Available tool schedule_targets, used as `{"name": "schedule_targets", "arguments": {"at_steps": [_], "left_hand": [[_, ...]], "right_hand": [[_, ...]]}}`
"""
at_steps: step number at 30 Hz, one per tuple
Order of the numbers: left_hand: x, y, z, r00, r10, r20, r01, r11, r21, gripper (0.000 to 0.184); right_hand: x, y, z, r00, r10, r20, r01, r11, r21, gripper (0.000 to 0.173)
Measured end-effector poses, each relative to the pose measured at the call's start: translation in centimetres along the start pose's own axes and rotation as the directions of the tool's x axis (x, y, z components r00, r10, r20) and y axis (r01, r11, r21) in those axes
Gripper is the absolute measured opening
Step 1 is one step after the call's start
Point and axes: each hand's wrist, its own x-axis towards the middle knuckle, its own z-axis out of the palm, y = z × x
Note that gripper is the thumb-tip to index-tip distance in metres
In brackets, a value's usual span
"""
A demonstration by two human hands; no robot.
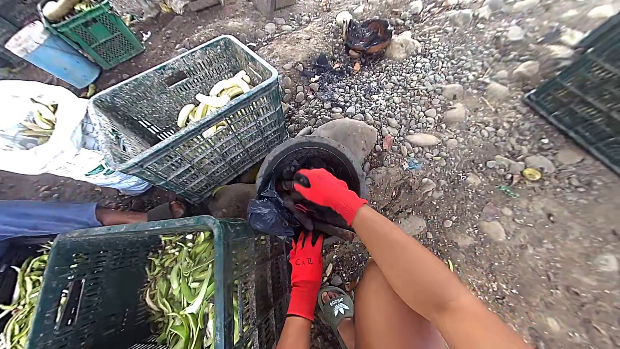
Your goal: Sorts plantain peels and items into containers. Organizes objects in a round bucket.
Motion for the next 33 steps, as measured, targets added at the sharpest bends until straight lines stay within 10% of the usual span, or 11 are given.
{"name": "schedule_targets", "arguments": {"at_steps": [4, 7, 11, 15, 19, 24, 33], "left_hand": [[-0.7, -0.1, 1.2, 0.999, -0.001, -0.05, 0.002, 1.0, 0.013, 0.045], [-0.6, -0.1, 0.9, 0.994, 0.018, -0.106, -0.018, 1.0, 0.005, 0.044], [-0.9, -0.8, 1.6, 0.979, 0.05, -0.198, -0.055, 0.998, -0.021, 0.044], [-1.4, -0.6, 2.4, 0.978, 0.042, -0.205, -0.051, 0.998, -0.04, 0.044], [-1.8, -0.5, 3.1, 0.99, 0.025, -0.14, -0.028, 0.999, -0.018, 0.041], [-1.4, -0.7, 2.6, 0.985, 0.037, -0.167, -0.041, 0.999, -0.021, 0.045], [-1.3, -0.4, 1.3, 0.981, 0.01, -0.191, -0.014, 1.0, -0.019, 0.034]], "right_hand": [[4.7, 0.7, 1.2, 0.94, 0.298, -0.164, -0.317, 0.942, -0.106, 0.089], [5.5, -0.8, 3.0, 0.957, 0.281, -0.069, -0.289, 0.948, -0.138, 0.106], [2.6, -2.4, 1.6, 0.993, -0.045, 0.111, 0.046, 0.999, 0.0, 0.05], [-0.4, -1.3, -0.1, 0.959, 0.127, -0.253, -0.071, 0.973, 0.218, 0.043], [4.3, 2.0, 1.7, 0.891, 0.435, -0.131, -0.433, 0.9, 0.046, 0.097], [6.0, 2.0, 3.1, 0.924, 0.38, -0.048, -0.382, 0.924, -0.017, 0.123], [1.4, -5.7, 5.0, 0.975, 0.15, 0.166, -0.125, 0.98, -0.153, 0.038]]}}
